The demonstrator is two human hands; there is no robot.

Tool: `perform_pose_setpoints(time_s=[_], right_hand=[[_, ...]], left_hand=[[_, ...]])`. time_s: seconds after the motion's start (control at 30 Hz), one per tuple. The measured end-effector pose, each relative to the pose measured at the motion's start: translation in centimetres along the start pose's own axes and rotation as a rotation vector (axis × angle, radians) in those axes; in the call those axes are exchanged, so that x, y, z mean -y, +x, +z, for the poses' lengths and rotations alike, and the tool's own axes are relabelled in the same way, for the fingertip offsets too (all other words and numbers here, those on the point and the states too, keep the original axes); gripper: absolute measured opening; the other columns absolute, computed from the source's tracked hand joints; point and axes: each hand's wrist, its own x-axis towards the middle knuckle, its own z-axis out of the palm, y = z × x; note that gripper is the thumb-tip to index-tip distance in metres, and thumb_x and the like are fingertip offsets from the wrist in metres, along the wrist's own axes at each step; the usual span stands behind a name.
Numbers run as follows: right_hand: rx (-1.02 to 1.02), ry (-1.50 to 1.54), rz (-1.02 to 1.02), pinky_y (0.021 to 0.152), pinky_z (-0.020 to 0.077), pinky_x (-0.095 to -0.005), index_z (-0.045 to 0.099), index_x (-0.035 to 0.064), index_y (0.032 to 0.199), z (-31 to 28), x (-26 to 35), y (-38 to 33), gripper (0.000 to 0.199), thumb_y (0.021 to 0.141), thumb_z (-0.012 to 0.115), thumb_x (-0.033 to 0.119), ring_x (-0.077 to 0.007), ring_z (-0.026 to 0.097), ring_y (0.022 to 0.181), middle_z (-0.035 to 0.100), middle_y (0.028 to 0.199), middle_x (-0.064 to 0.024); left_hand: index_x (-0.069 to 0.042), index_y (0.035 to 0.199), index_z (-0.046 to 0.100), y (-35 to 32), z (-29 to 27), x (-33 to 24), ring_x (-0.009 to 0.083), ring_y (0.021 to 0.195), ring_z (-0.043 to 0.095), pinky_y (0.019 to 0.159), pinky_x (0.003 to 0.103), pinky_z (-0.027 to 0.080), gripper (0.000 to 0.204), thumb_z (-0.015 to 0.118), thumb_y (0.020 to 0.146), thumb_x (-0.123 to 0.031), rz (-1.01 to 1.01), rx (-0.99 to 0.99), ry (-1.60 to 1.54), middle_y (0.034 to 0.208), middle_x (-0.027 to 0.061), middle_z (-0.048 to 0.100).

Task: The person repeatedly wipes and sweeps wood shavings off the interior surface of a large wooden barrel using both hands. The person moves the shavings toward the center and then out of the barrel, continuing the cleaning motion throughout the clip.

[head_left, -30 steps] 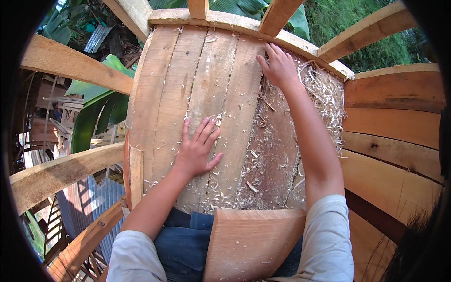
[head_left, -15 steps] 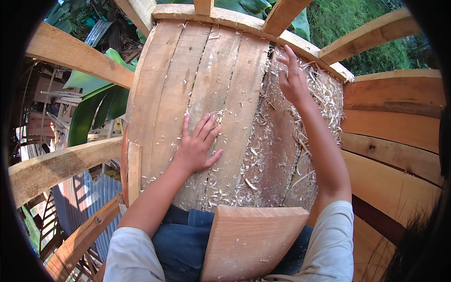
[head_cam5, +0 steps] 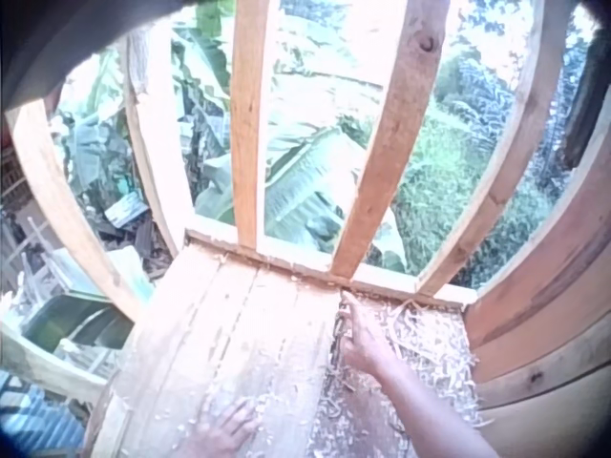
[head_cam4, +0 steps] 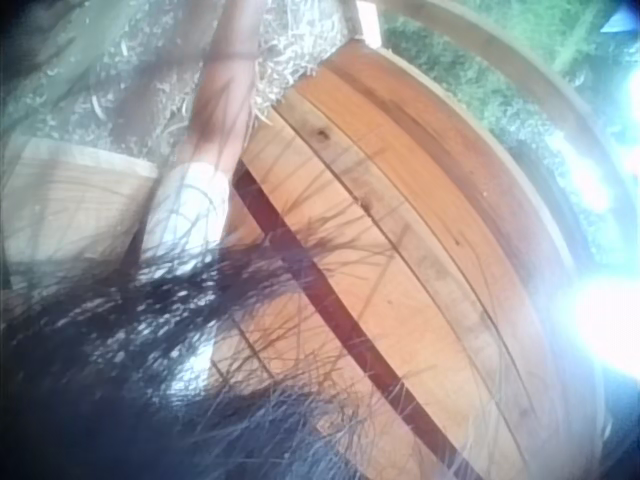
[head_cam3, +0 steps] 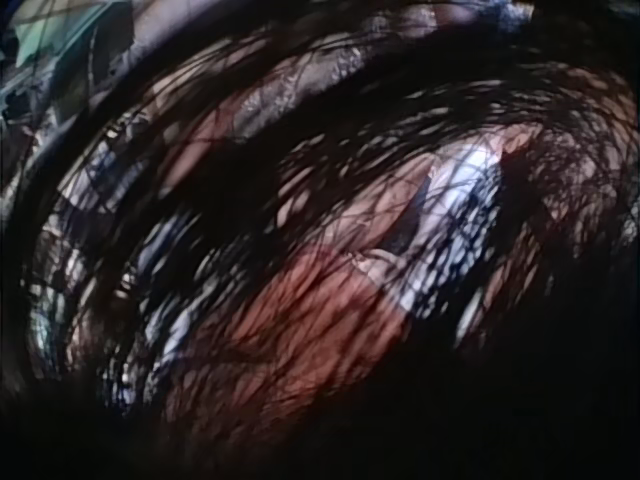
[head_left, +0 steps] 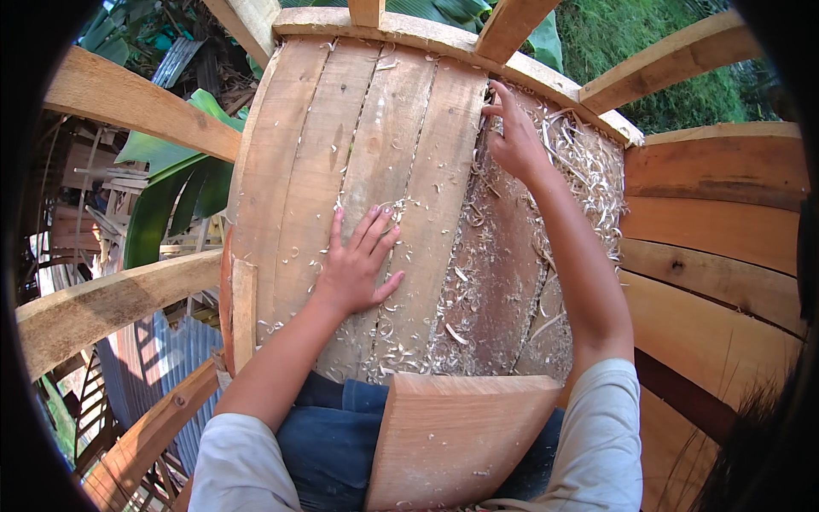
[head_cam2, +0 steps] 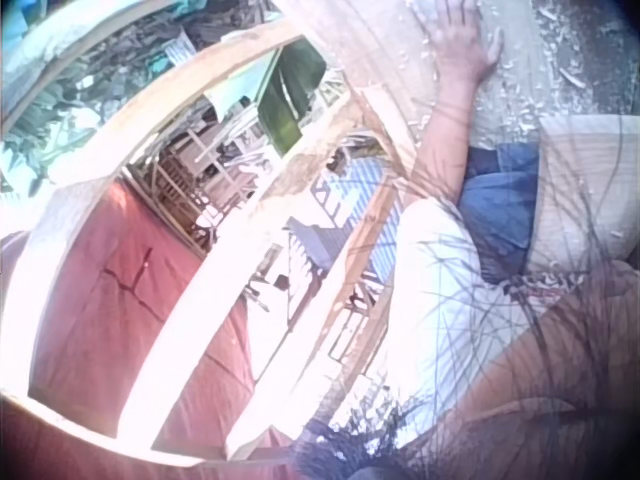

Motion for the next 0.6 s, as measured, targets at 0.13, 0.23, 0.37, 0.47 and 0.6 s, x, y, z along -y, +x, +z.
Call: perform_pose_setpoints(time_s=[0.13,0.23,0.37,0.47,0.6], right_hand=[[0.046,0.103,0.169,0.1,0.0439,-0.0461,0.039,0.0045,0.14,-0.9,1.0,0.7,0.07,0.072,0.052,-0.007,-0.0386,0.06,0.112,0.071,0.103,-0.0176],[0.16,0.065,0.115,0.099,0.0447,-0.0462,0.038,0.0053,0.14,-0.8,0.2,0.5,0.07,0.072,0.053,-0.006,-0.039,0.062,0.11,0.071,0.103,-0.0175],[-0.092,-0.109,-0.053,0.096,0.0463,-0.0459,0.042,0.0048,0.138,-0.2,-1.2,0.5,0.068,0.071,0.054,-0.006,-0.0392,0.063,0.107,0.07,0.1,-0.0163],[0.119,0.11,0.189,0.1,0.0445,-0.0456,0.039,0.005,0.141,-1.1,1.4,0.9,0.072,0.071,0.053,-0.006,-0.0391,0.06,0.113,0.069,0.11,-0.0177],[0.049,-0.016,0.004,0.097,0.0455,-0.0456,0.037,0.0075,0.143,0.0,0.4,0.5,0.075,0.071,0.051,-0.007,-0.0387,0.061,0.108,0.069,0.107,-0.018]], left_hand=[[-0.011,0.139,0.049,-0.1,0.1,0.1,0.0256,0.149,0.029,0.12,0.065,0.007,0.065,0.063,0.086,-0.046,0.002,-0.004,-0.02,0.155,0.0126,0.038],[-0.01,0.139,0.049,0.0,0.0,0.0,0.0264,0.148,0.029,0.12,0.064,0.007,0.065,0.065,0.086,-0.044,0.0,-0.004,-0.034,0.154,0.0131,0.038],[-0.012,0.14,0.049,0.1,0.2,0.0,0.0243,0.148,0.028,0.12,0.065,0.009,0.066,0.061,0.087,-0.049,0.015,-0.009,-0.007,0.155,0.0109,0.038],[-0.012,0.14,0.049,-0.3,0.4,0.3,0.0242,0.148,0.028,0.12,0.065,0.009,0.066,0.062,0.086,-0.048,-0.003,-0.001,-0.002,0.155,0.0107,0.038],[-0.011,0.139,0.047,0.0,0.0,0.0,0.0262,0.149,0.028,0.12,0.064,0.007,0.065,0.064,0.086,-0.044,0.0,0.0,-0.033,0.155,0.0128,0.038]])
